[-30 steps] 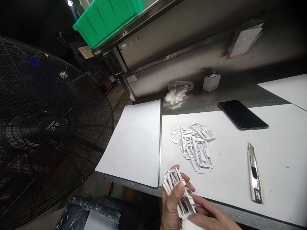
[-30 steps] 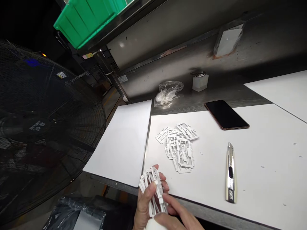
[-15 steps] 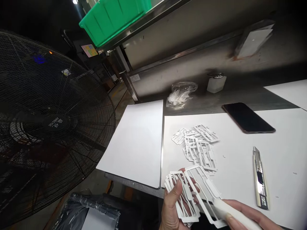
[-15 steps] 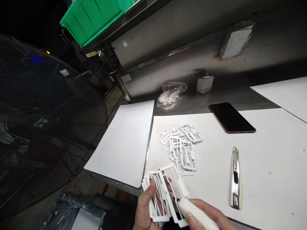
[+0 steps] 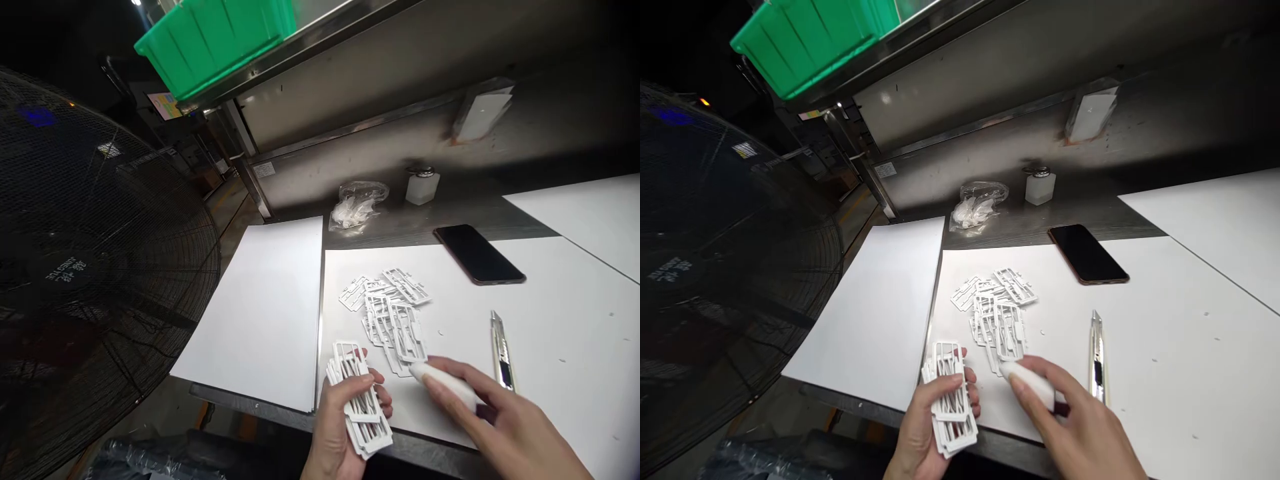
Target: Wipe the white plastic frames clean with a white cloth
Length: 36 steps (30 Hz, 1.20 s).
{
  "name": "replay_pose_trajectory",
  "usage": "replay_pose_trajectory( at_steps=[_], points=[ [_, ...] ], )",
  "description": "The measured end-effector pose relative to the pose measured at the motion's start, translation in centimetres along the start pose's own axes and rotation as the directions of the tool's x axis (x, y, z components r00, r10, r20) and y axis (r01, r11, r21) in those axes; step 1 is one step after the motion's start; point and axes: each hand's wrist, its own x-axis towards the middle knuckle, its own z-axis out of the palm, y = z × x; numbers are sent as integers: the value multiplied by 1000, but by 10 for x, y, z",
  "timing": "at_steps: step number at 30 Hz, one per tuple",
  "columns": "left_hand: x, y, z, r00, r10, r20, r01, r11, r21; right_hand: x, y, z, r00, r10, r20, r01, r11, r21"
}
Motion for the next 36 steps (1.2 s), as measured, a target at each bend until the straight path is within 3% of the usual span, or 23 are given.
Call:
replay_pose_trajectory(
  at_steps=[2,4,8,11,15,18,22,26,28,32,36],
  points=[
    [9,3,11,995,96,-10,-90,961,260,20,-4,-1,999,37,36,-39,998,56],
    [19,4,24,982,182,59,-190,887,421,32,-7,2,997,70,38,-74,992,100],
    [37,4,45,955,239,176,-295,831,471,31,-9,9,990,114,82,-131,964,231],
    [38,3,50,947,234,222,-310,850,425,22,-6,10,985,106,133,-144,938,315],
    [25,1,40,962,183,205,-231,942,243,14,7,3,985,61,163,-113,936,334],
    [10,-4,23,984,117,132,-139,976,170,15,11,-9,999,34,8,-35,978,206],
    [-9,-16,7,998,49,24,-52,988,148,15,-9,-15,982,-80,-171,93,993,67],
    [-26,-25,3,993,76,-88,-58,980,191,6,-31,-3,920,-384,-77,385,923,-8],
    [-31,-28,1,986,107,-125,-80,977,197,1,-31,0,883,-468,-19,467,883,-52],
    [-32,-30,-4,990,124,-74,-109,977,181,-1,-17,-8,916,-399,-45,394,914,-96],
    [-30,-32,-8,992,122,-13,-119,982,148,-1,-2,-20,977,-205,-58,203,979,-36]
  ],
)
